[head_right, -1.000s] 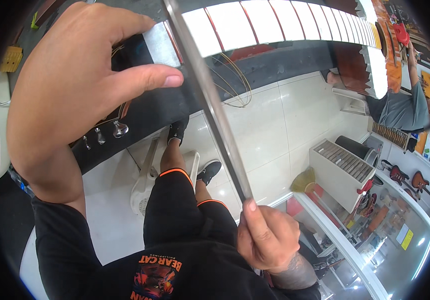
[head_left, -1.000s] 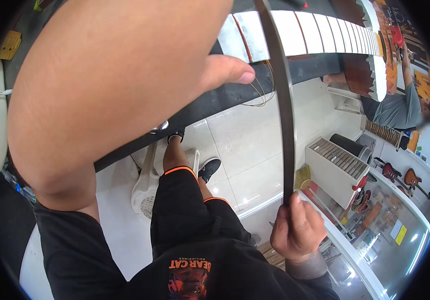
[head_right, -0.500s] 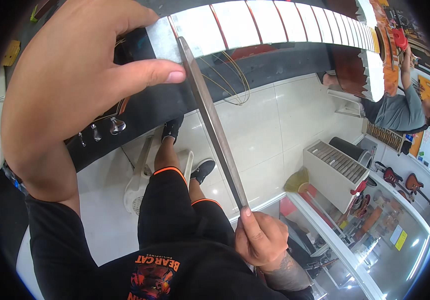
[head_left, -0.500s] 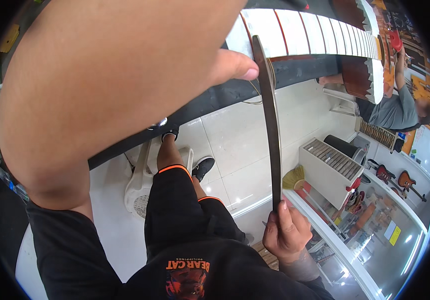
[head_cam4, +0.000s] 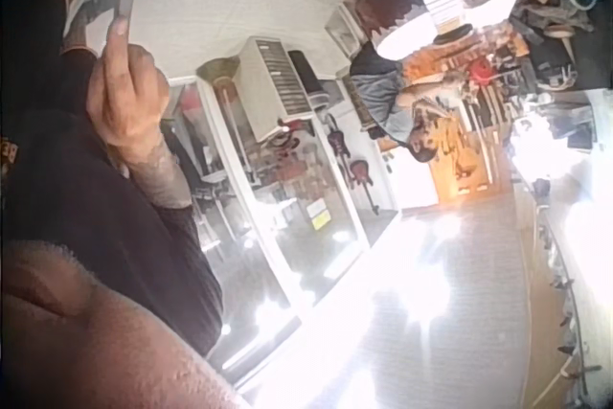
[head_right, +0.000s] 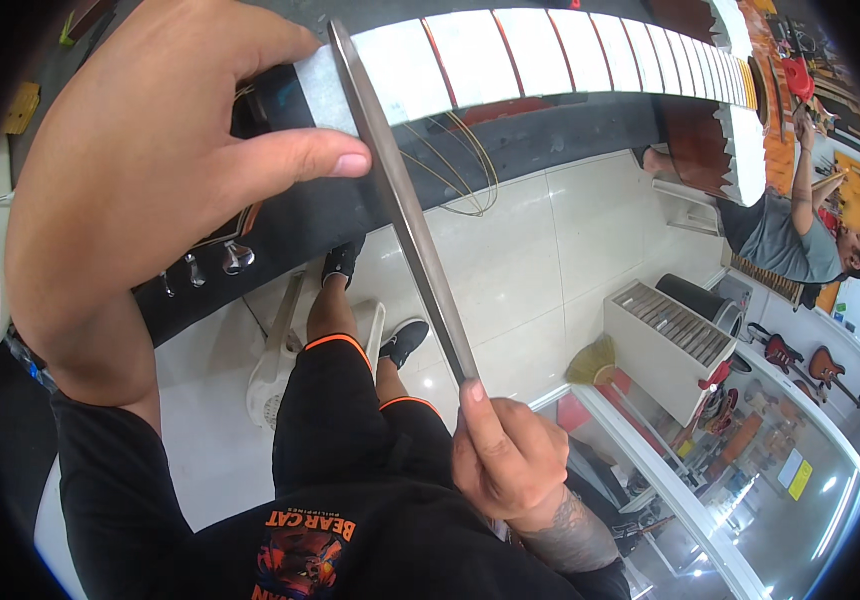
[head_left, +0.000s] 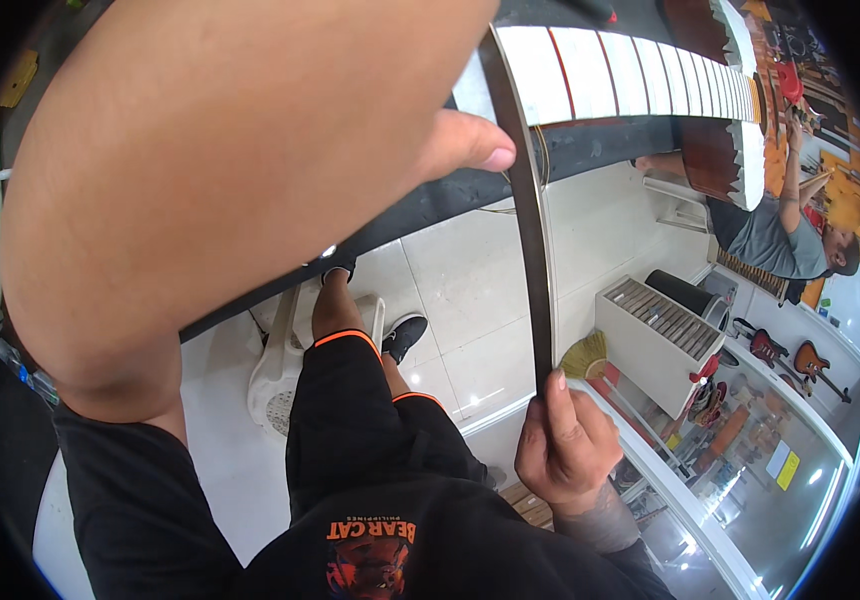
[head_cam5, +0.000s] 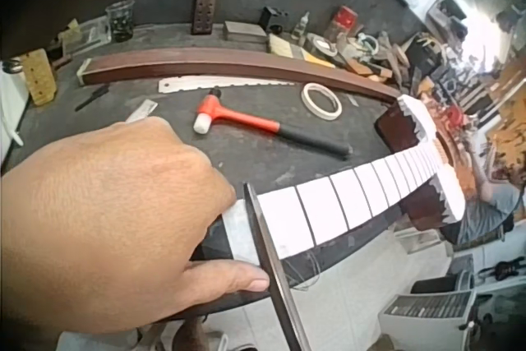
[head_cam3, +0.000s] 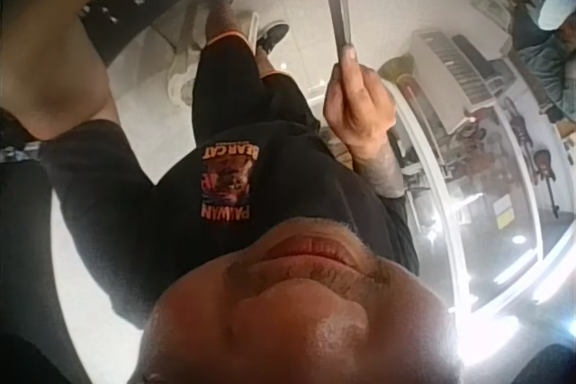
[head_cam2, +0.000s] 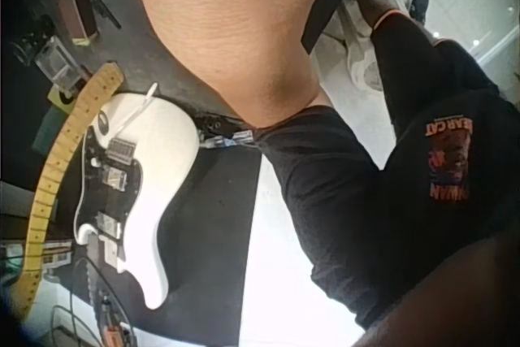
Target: The person uses a long metal file to sand down the frets on a guitar neck, moving the file back and forth across the white tape-covered fretboard while holding the neck steady.
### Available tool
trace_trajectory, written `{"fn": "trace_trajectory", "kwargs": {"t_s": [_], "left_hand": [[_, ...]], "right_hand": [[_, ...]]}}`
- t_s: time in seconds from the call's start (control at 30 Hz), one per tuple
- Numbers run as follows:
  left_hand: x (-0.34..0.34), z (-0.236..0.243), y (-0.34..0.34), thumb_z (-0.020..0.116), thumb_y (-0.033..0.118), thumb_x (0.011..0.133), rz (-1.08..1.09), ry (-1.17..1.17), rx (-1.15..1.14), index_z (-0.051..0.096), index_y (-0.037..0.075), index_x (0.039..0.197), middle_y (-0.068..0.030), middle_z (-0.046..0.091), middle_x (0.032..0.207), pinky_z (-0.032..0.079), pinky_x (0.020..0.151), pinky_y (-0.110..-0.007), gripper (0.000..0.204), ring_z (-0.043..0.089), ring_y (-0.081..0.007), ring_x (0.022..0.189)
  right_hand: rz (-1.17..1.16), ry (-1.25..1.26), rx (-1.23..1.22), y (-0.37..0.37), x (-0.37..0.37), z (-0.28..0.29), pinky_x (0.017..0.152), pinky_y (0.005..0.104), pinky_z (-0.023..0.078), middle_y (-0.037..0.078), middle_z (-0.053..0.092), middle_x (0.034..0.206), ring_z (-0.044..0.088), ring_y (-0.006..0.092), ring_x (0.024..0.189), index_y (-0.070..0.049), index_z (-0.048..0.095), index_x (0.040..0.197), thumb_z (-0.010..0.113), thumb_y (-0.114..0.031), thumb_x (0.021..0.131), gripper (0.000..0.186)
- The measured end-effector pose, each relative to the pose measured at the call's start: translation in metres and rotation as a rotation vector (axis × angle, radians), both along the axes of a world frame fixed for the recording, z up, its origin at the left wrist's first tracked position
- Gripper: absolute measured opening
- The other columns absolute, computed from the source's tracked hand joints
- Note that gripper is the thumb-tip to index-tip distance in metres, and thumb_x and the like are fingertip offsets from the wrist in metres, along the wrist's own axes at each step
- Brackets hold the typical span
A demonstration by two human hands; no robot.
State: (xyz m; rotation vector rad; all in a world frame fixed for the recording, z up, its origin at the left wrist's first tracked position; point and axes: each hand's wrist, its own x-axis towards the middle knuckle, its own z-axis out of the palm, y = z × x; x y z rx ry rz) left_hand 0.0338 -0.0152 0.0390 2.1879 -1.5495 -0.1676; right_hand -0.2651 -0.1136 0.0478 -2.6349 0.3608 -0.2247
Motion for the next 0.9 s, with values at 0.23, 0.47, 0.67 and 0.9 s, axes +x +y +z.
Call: {"fn": "trace_trajectory", "kwargs": {"t_s": [0.23,0.47,0.67,0.9], "left_hand": [[0.001,0.01,0.01,0.086,0.032,0.067,0.022,-0.015,0.011,0.071,-0.003,0.101,-0.0122,0.067,0.082,0.049,0.071,-0.037,0.05,0.061,-0.0277,0.082],[0.002,-0.006,0.001,0.086,0.031,0.068,-0.015,0.022,-0.027,0.071,-0.003,0.101,-0.012,0.067,0.082,0.049,0.071,-0.036,0.05,0.061,-0.0272,0.081],[0.001,-0.002,0.007,0.086,0.031,0.068,-0.005,0.008,0.001,0.071,-0.003,0.101,-0.0119,0.067,0.082,0.049,0.071,-0.036,0.05,0.061,-0.0267,0.081],[-0.001,-0.014,-0.009,0.086,0.03,0.068,-0.05,0.034,-0.034,0.071,-0.004,0.101,-0.0118,0.067,0.081,0.049,0.07,-0.036,0.05,0.062,-0.0261,0.08]], "right_hand": [[0.019,-0.041,-0.041,-0.008,0.086,0.008,0.047,0.0322,0.045,0.005,0.051,0.064,0.052,0.0179,0.051,-0.002,0.061,0.132,0.069,0.011,0.073,0.061],[0.014,-0.035,-0.068,-0.024,0.136,0.005,0.057,0.0264,0.047,0.013,0.064,0.072,0.056,0.0147,0.056,-0.001,0.062,0.132,0.064,0.011,0.084,0.049],[-0.007,-0.019,-0.05,-0.003,0.056,0.0,0.049,0.0312,0.047,0.007,0.058,0.067,0.057,0.0192,0.053,0.003,0.063,0.128,0.069,0.012,0.073,0.056],[0.017,-0.003,-0.095,0.001,-0.014,0.002,0.049,0.0294,0.049,0.01,0.063,0.074,0.061,0.021,0.057,0.006,0.062,0.126,0.069,0.011,0.069,0.057]]}}
